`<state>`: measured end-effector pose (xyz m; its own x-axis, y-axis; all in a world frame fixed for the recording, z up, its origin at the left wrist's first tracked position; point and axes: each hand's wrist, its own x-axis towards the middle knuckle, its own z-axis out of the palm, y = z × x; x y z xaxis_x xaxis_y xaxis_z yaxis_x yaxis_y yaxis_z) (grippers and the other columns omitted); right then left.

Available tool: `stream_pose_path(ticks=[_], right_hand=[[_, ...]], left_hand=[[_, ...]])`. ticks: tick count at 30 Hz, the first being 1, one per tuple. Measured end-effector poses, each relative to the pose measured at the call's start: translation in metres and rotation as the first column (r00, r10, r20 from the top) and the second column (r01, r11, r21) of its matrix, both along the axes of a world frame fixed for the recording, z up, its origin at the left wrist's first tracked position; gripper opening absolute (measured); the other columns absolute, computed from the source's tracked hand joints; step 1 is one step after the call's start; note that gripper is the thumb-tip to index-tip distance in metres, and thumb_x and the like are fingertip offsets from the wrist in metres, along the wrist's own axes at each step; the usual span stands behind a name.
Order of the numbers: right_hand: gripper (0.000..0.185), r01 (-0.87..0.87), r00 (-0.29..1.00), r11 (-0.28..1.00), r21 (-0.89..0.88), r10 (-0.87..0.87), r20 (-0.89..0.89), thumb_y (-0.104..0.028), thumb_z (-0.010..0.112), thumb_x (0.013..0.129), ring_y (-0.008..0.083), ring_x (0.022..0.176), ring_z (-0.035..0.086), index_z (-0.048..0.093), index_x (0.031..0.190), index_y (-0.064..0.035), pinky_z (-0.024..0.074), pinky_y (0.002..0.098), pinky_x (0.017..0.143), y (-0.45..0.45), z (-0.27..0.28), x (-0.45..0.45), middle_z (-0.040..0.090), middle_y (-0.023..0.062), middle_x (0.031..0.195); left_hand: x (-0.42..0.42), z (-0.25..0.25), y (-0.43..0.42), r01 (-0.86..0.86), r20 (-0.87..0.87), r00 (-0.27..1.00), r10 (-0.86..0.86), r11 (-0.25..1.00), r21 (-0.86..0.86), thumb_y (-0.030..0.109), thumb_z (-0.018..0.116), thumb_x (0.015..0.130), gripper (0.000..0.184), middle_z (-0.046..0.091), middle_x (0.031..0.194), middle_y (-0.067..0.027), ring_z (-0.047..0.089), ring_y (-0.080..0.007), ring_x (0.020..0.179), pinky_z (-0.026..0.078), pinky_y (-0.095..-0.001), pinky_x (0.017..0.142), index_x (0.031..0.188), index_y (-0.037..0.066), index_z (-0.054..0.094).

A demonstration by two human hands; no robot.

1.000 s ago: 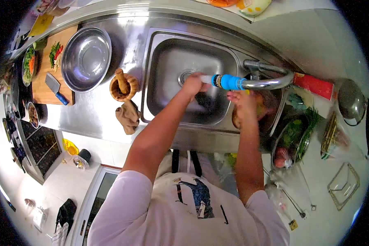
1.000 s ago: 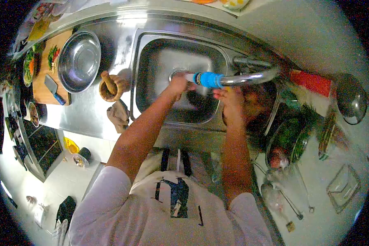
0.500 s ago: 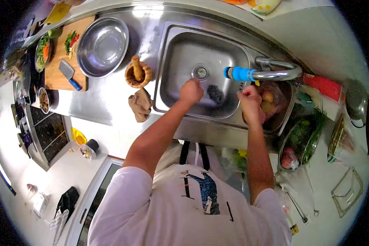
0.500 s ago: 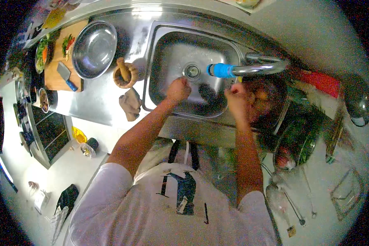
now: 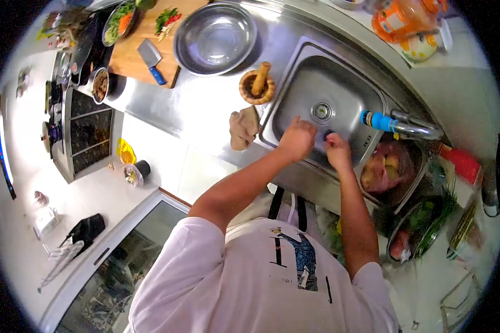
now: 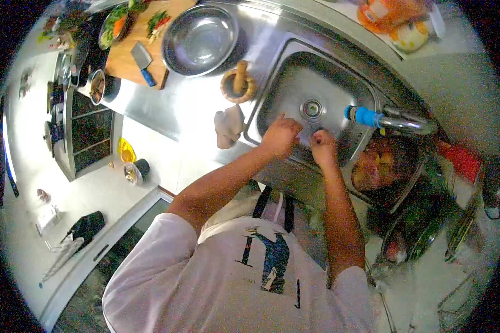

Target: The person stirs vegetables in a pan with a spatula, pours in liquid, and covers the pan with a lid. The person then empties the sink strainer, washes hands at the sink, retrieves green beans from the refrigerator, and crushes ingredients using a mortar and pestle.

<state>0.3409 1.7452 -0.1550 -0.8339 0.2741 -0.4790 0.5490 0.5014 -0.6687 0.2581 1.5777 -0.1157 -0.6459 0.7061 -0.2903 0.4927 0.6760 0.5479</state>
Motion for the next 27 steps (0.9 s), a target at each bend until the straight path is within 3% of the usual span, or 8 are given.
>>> stream_pose_path(ticks=[1, 3, 4, 7, 11, 18, 23, 27], right_hand=[[0.02, -0.018, 1.0, 1.0, -0.003, 0.018, -0.008, -0.012, 0.066, 0.077, 0.0177, 0.082, 0.061, 0.058, 0.093, -0.0012, 0.0481, 0.0309, 0.072, -0.002, -0.004, 0.005, 0.064, 0.0112, 0.09], [0.023, -0.004, 0.958, 0.998, 0.069, 0.024, -0.285, -0.014, 0.066, 0.078, 0.02, 0.085, 0.063, 0.059, 0.096, -0.0024, 0.0484, 0.0327, 0.074, -0.004, -0.025, 0.014, 0.066, 0.0104, 0.091], [0.028, -0.05, 0.985, 0.994, 0.098, 0.065, -0.159, -0.012, 0.07, 0.076, 0.031, 0.094, 0.06, 0.059, 0.098, -0.0002, 0.0483, 0.0392, 0.08, -0.006, -0.009, 0.009, 0.062, 0.0174, 0.1], [0.03, -0.091, 0.995, 0.986, 0.14, 0.095, -0.022, -0.015, 0.068, 0.077, 0.0323, 0.095, 0.06, 0.06, 0.102, 0.0002, 0.0479, 0.04, 0.081, -0.016, 0.009, 0.003, 0.062, 0.0186, 0.103], [0.033, -0.177, 0.984, 0.968, 0.178, 0.173, 0.036, -0.019, 0.068, 0.077, 0.0326, 0.091, 0.062, 0.06, 0.103, 0.0, 0.0479, 0.0398, 0.081, -0.024, 0.004, -0.002, 0.064, 0.018, 0.097], [0.023, -0.185, 0.982, 0.972, 0.147, 0.189, -0.013, -0.016, 0.063, 0.08, 0.026, 0.086, 0.063, 0.061, 0.099, -0.0031, 0.0487, 0.0331, 0.078, -0.036, -0.003, -0.012, 0.066, 0.0132, 0.093], [0.023, -0.133, 0.991, 0.982, 0.133, 0.127, 0.047, -0.016, 0.063, 0.081, 0.0273, 0.086, 0.063, 0.061, 0.099, -0.0021, 0.0489, 0.0348, 0.078, -0.056, -0.002, -0.024, 0.066, 0.0139, 0.093], [0.023, -0.151, 0.988, 0.977, 0.151, 0.152, 0.0, -0.016, 0.062, 0.082, 0.0274, 0.088, 0.063, 0.061, 0.099, -0.0009, 0.0487, 0.0352, 0.08, -0.074, -0.005, -0.031, 0.066, 0.0136, 0.094]], left_hand=[[0.008, -0.003, -0.012, -0.018, -0.194, 0.98, 0.052, 0.985, 0.173, 0.014, 0.06, 0.071, 0.023, 0.062, 0.102, -0.0139, 0.053, -0.0288, 0.109, 0.035, -0.0455, 0.102, 0.091, 0.004, 0.065], [0.011, 0.019, -0.048, 0.024, -0.237, 0.971, 0.023, 0.98, 0.196, 0.01, 0.059, 0.073, 0.024, 0.061, 0.104, -0.0137, 0.051, -0.03, 0.111, 0.034, -0.0463, 0.103, 0.095, 0.003, 0.063], [0.016, 0.024, -0.066, -0.076, -0.24, 0.963, 0.125, 0.976, 0.205, 0.009, 0.059, 0.073, 0.026, 0.058, 0.11, -0.0139, 0.049, -0.0308, 0.114, 0.032, -0.0472, 0.104, 0.098, 0.002, 0.062], [0.015, 0.045, -0.108, -0.325, -0.313, 0.885, 0.346, 0.938, 0.119, 0.007, 0.058, 0.075, 0.036, 0.051, 0.124, -0.0151, 0.044, -0.0324, 0.122, 0.028, -0.0484, 0.107, 0.111, 0.002, 0.057], [-0.001, 0.012, -0.154, -0.266, -0.331, 0.9, 0.285, 0.959, 0.102, 0.015, 0.057, 0.082, 0.044, 0.04, 0.135, -0.0172, 0.033, -0.0336, 0.13, 0.025, -0.0467, 0.109, 0.125, 0.004, 0.05], [-0.051, 0.008, -0.255, -0.508, -0.425, 0.741, 0.519, 0.848, 0.15, 0.018, 0.055, 0.085, 0.034, 0.03, 0.143, -0.021, 0.027, -0.0436, 0.129, 0.021, -0.0495, 0.107, 0.115, 0.003, 0.059], [-0.004, -0.004, -0.272, -0.649, -0.357, 0.666, 0.655, 0.745, 0.156, 0.01, 0.05, 0.083, 0.041, 0.029, 0.141, -0.0252, 0.024, -0.0474, 0.13, 0.022, -0.0517, 0.107, 0.124, 0.004, 0.053], [0.014, 0.002, -0.226, -0.479, -0.161, 0.835, 0.526, 0.84, 0.256, 0.001, 0.053, 0.071, 0.055, 0.029, 0.144, -0.0205, 0.021, -0.0432, 0.135, 0.016, -0.0534, 0.111, 0.125, 0.007, 0.05]])
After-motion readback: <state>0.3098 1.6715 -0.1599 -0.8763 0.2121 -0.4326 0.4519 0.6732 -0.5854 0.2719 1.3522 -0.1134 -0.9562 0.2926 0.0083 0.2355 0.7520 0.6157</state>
